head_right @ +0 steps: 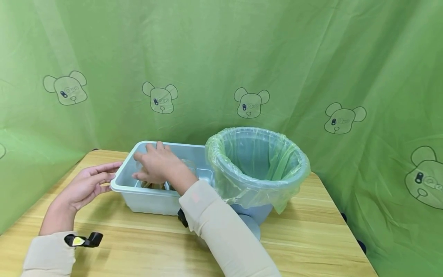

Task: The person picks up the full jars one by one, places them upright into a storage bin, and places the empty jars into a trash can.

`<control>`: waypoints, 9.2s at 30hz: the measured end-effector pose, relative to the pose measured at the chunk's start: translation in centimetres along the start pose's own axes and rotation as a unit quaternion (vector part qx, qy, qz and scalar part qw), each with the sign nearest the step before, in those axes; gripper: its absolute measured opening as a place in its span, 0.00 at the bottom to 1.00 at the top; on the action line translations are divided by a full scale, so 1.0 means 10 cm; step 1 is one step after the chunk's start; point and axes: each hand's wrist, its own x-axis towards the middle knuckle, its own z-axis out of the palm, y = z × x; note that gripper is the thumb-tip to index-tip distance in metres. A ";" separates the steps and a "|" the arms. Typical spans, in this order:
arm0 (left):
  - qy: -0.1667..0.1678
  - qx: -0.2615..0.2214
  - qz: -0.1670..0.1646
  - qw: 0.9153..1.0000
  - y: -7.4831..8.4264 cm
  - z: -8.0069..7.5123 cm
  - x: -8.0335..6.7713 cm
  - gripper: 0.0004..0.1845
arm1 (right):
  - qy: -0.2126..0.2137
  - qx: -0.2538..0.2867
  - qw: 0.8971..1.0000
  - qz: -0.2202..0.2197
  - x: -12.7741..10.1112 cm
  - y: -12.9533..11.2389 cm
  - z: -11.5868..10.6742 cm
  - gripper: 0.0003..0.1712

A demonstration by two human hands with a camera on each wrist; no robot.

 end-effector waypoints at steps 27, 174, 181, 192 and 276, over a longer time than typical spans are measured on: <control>-0.004 0.002 0.003 1.000 -0.01 0.00 -0.01 0.29 | 0.010 -0.001 1.000 0.016 -0.15 -0.05 -0.06 0.40; 0.137 -0.060 0.061 0.987 0.15 0.10 -0.03 0.08 | 0.352 0.212 0.847 0.337 -3.16 1.72 0.03 0.28; 0.125 0.003 0.078 0.989 0.40 0.33 0.03 0.11 | 0.349 0.208 0.848 0.340 -3.20 1.73 0.03 0.28; 0.029 0.254 0.041 0.966 0.64 0.75 0.12 0.21 | 0.348 0.190 0.852 0.340 -3.19 1.73 0.03 0.28; -0.225 0.655 0.399 0.601 -0.07 2.49 -0.12 0.33 | 0.354 0.182 0.854 0.336 -3.16 1.71 0.01 0.28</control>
